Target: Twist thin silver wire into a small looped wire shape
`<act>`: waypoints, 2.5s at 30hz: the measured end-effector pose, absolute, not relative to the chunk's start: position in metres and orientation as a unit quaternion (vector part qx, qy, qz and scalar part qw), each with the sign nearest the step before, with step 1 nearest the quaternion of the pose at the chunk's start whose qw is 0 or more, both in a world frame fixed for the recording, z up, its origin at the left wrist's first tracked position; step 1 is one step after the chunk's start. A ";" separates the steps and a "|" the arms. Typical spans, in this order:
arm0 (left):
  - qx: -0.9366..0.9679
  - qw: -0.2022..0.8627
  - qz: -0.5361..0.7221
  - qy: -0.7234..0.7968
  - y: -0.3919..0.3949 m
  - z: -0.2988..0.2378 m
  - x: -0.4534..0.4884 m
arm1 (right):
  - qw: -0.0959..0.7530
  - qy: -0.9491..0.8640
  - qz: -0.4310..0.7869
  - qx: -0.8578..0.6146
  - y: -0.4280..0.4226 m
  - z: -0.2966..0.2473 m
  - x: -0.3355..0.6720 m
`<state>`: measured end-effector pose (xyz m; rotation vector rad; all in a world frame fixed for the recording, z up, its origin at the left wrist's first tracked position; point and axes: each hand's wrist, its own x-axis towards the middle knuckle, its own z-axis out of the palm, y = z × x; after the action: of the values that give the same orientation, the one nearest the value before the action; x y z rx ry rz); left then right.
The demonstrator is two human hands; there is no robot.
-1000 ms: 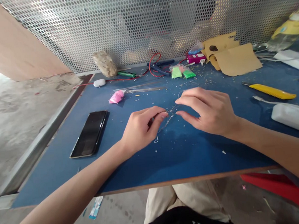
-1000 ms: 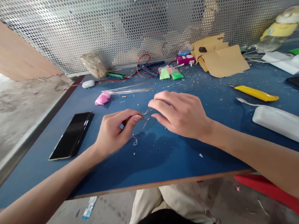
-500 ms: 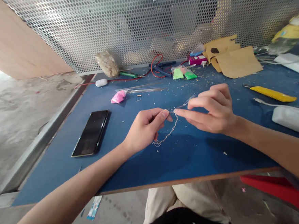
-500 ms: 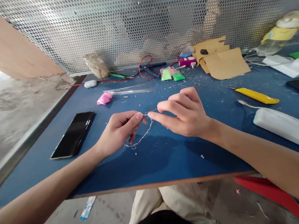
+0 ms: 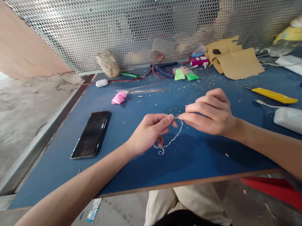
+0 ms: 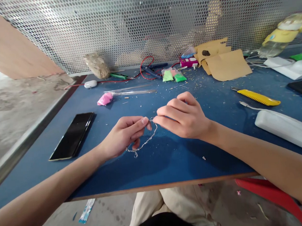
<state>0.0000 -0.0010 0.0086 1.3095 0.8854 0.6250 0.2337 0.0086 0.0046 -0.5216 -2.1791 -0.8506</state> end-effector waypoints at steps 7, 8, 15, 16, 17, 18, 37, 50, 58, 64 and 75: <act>0.675 0.544 0.279 0.412 0.000 0.007 -0.004 | 0.295 -0.865 -0.323 -0.244 0.007 0.006 0.228; 0.692 0.518 0.280 0.418 -0.001 0.007 -0.004 | 0.291 -0.869 -0.312 -0.250 0.007 0.006 0.227; 0.713 0.452 0.316 0.433 -0.003 0.007 -0.003 | 0.271 -0.881 -0.286 -0.262 0.007 0.001 0.224; 0.709 0.456 0.319 0.433 -0.003 0.007 -0.003 | 0.274 -0.882 -0.287 -0.256 0.007 0.000 0.224; 0.706 0.458 0.320 0.434 -0.003 0.006 -0.002 | 0.277 -0.882 -0.288 -0.249 0.007 0.000 0.225; 0.705 0.459 0.320 0.435 -0.003 0.006 -0.002 | 0.280 -0.883 -0.288 -0.242 0.008 -0.001 0.225; 0.640 0.594 0.246 0.420 -0.001 0.009 0.000 | 0.250 -0.916 -0.242 -0.200 0.008 0.004 0.233; 0.532 0.673 0.325 0.398 0.003 0.005 0.001 | 0.310 -0.915 -0.125 -0.226 0.013 -0.006 0.231; 0.561 0.657 0.344 0.368 0.004 0.001 -0.003 | 0.463 -0.799 0.156 -0.350 0.009 -0.015 0.222; 0.666 0.554 0.323 0.381 -0.006 0.003 -0.001 | 0.504 -0.696 0.388 -0.334 0.010 -0.021 0.216; 0.792 0.312 0.320 0.415 -0.016 0.006 0.001 | 0.561 -0.715 0.229 -0.348 -0.006 -0.004 0.210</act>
<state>0.0007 -0.0155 0.0065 2.0906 1.0952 0.8432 0.2097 -0.0061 -0.0042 -0.8196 -1.6852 0.5387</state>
